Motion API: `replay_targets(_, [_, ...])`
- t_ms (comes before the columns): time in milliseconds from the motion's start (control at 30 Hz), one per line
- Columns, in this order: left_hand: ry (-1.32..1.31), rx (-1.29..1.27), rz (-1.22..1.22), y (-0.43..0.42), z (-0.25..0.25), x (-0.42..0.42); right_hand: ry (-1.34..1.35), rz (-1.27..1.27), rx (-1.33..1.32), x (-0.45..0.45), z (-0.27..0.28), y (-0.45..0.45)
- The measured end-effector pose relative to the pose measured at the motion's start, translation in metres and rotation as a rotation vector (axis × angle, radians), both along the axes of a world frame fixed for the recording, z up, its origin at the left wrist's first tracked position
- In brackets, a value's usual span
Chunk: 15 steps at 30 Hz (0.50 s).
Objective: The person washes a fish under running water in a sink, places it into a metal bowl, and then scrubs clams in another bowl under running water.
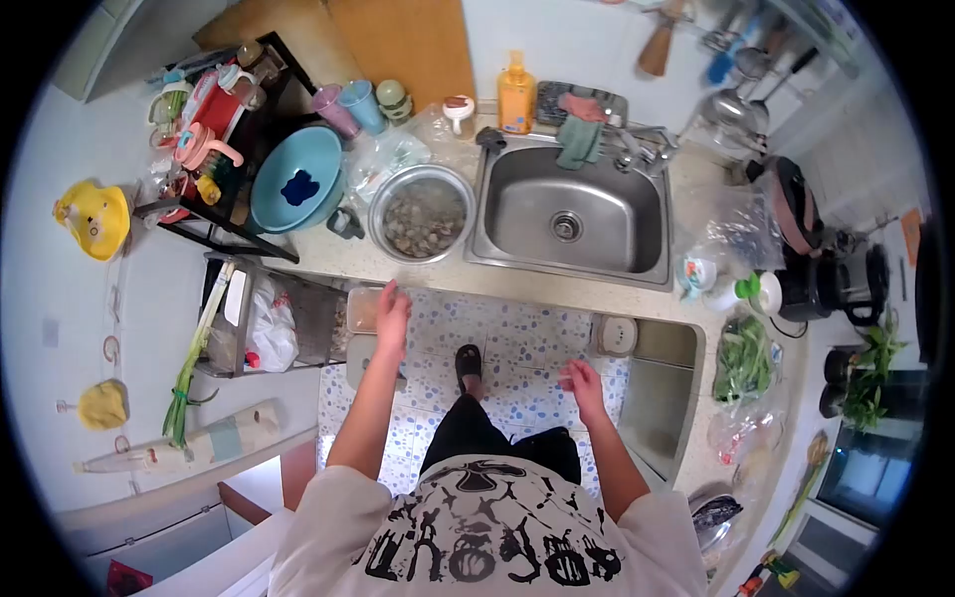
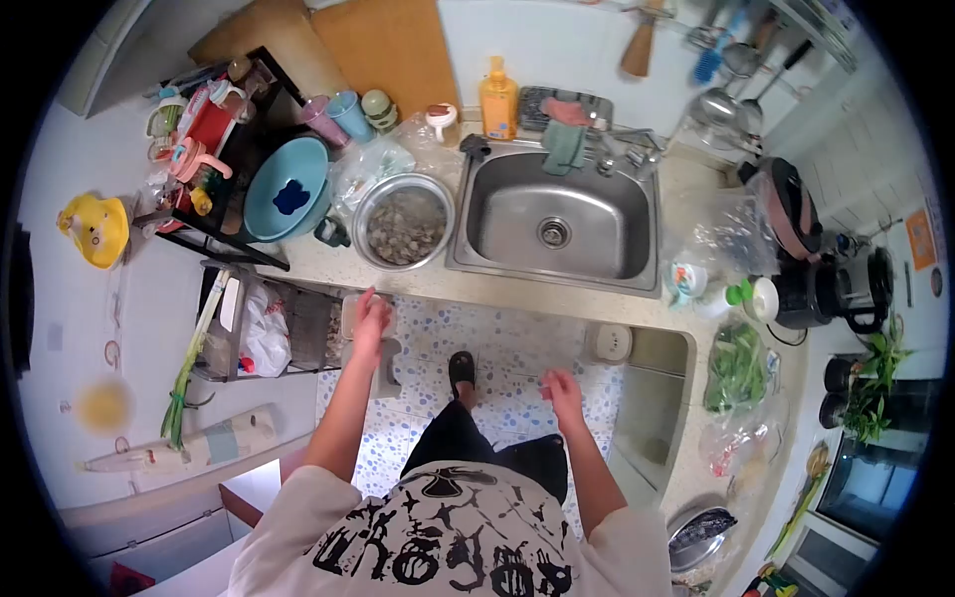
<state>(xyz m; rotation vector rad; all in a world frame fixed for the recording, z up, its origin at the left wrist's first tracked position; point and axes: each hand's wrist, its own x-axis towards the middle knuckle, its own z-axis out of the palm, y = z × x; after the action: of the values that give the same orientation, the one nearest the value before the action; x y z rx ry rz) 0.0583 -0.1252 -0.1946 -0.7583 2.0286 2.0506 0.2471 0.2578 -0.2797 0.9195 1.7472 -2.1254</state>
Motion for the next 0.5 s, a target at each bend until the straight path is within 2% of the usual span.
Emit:
replay_targets(100, [0.184,-0.396,-0.207,-0.027,-0.014,-0.061,0.119,0.142,0.152,-0.071,-0.027,-0.046])
replay_targets(167, [0.293,-0.671,-0.351,-0.039,-0.018,-0.098,0.312,0.164,0.293,-0.122,-0.027,-0.085])
replay_targets(267, [0.428,-1.043,-0.476,-0.04,-0.005,-0.142,0.415,0.228,0.291,-0.199,0.045,-0.139])
replay_targets(300, [0.407,-1.024,-0.516,-0.036,0.003,-0.155,0.438,0.214,0.262,-0.22,0.062,-0.155])
replay_targets(367, [0.365,-0.989,-0.595,-0.028,0.017,-0.179,0.423,0.362,0.338,-0.261,0.086,-0.176])
replay_targets(467, [0.233,-0.946,-0.647,-0.021,0.001,-0.211,0.496,0.439,0.481,-0.312,0.06,-0.209])
replay_targets(500, [0.169,-0.952,-0.652,-0.02,-0.006,-0.22,0.434,0.423,0.468,-0.327,0.047,-0.221])
